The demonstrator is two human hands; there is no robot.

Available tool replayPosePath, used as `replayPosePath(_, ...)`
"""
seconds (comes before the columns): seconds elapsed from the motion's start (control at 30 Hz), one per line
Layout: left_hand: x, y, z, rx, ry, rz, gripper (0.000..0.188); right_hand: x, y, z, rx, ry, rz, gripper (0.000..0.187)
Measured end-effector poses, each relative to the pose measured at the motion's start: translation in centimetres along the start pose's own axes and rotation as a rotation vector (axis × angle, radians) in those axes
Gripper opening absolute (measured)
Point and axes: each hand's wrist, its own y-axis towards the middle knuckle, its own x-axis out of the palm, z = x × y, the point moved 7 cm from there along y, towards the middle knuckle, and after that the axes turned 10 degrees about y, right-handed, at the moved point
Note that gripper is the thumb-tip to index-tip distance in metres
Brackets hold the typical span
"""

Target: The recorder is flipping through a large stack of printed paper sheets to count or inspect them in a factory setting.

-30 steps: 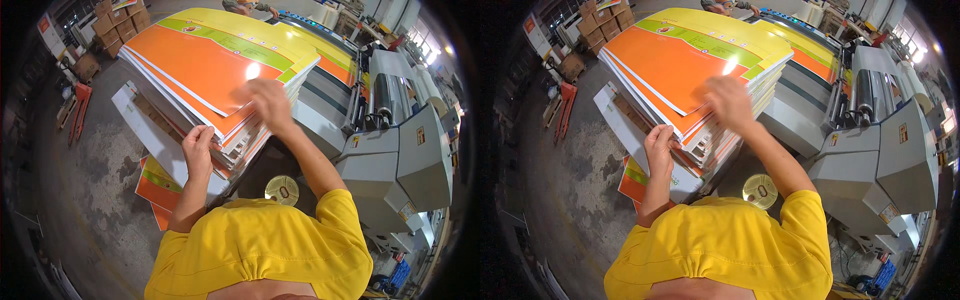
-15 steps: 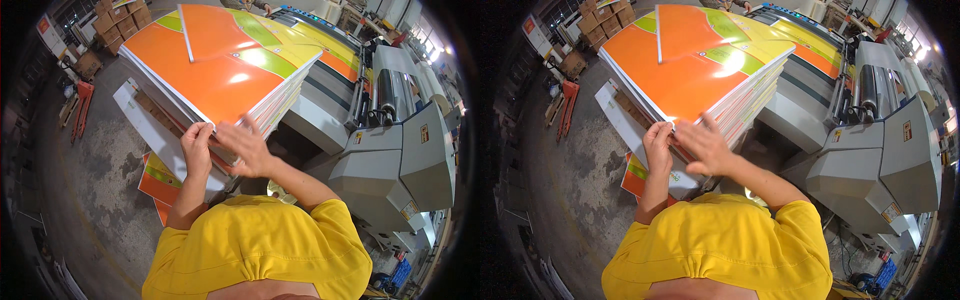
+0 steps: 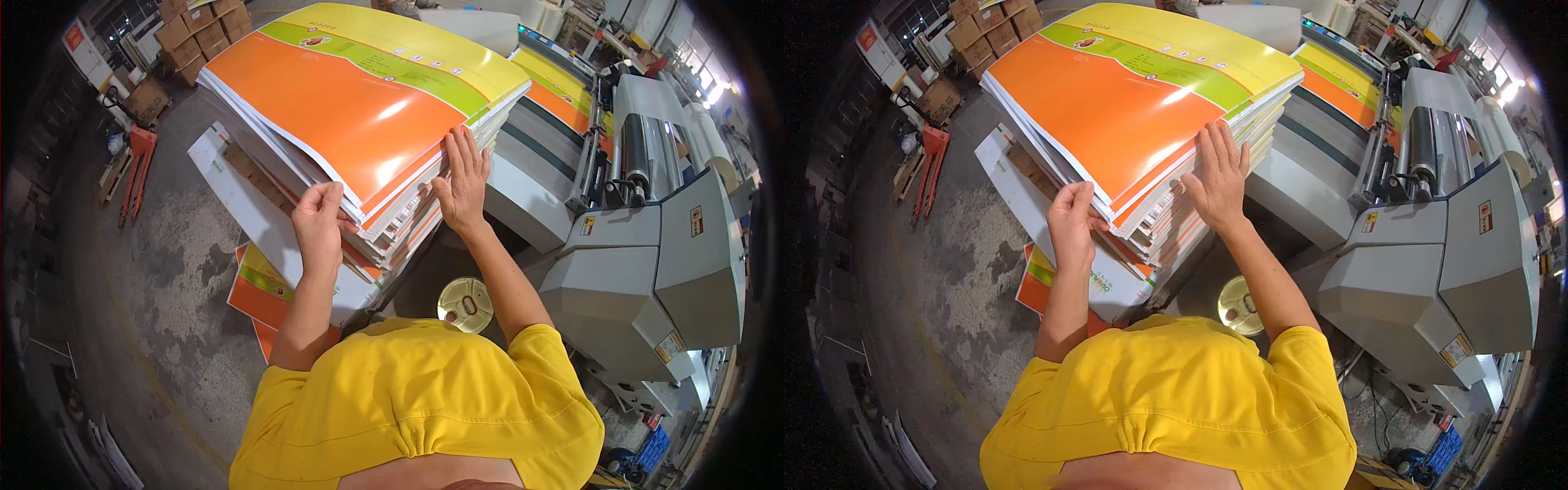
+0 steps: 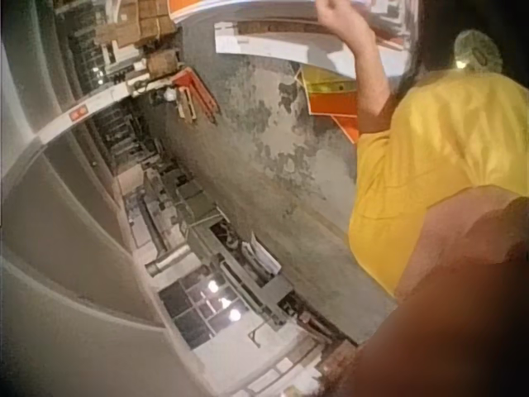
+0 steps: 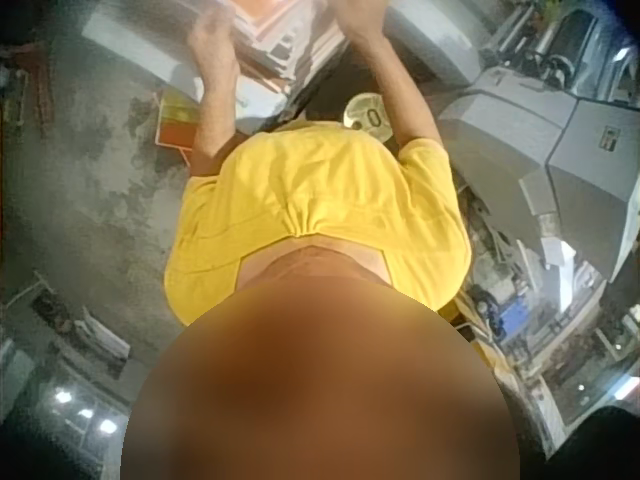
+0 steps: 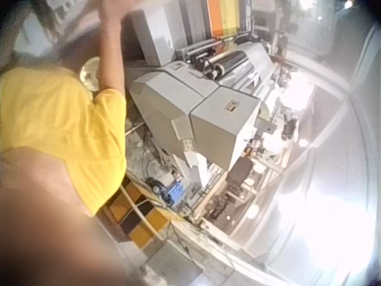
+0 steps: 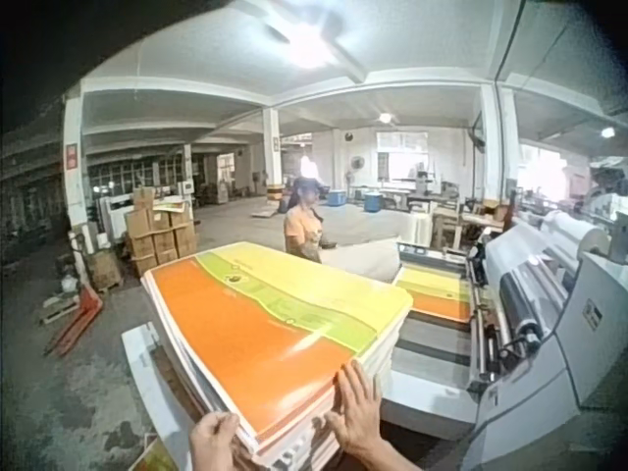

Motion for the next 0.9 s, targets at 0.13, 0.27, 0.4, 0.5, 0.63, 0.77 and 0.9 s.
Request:
replayPosePath(0.13,-0.4,0.6,0.1,0.035,0.094,0.066,0.022,-0.2,0.9,-0.1,0.006,-0.005,0.011,0.07)
replayPosePath(0.27,-0.6,0.8,0.2,0.035,0.142,0.093,0.02,0.3,1.2,-0.3,-0.005,-0.066,-0.077,0.07)
replayPosePath(0.4,-0.2,0.7,0.4,0.049,0.128,0.098,0.02,0.8,-0.2,-4.4,-0.206,0.02,-0.077,0.075)
replayPosePath(0.5,-0.7,0.8,0.3,0.06,0.121,0.109,0.02,1.4,-2.0,-9.2,-0.332,0.107,-0.1,0.075)
replayPosePath(0.63,-0.5,1.2,0.2,0.052,0.135,0.094,0.022,-0.1,-4.7,-13.3,-0.534,0.465,-0.282,0.071)
replayPosePath(0.77,-0.5,0.6,0.7,-0.002,0.15,0.128,0.021,-2.5,-1.7,-8.3,-0.356,0.285,-0.015,0.066)
replayPosePath(0.9,-0.3,0.8,0.9,0.026,0.177,0.129,0.021,-0.7,-0.1,-4.8,-0.146,0.107,-0.01,0.068)
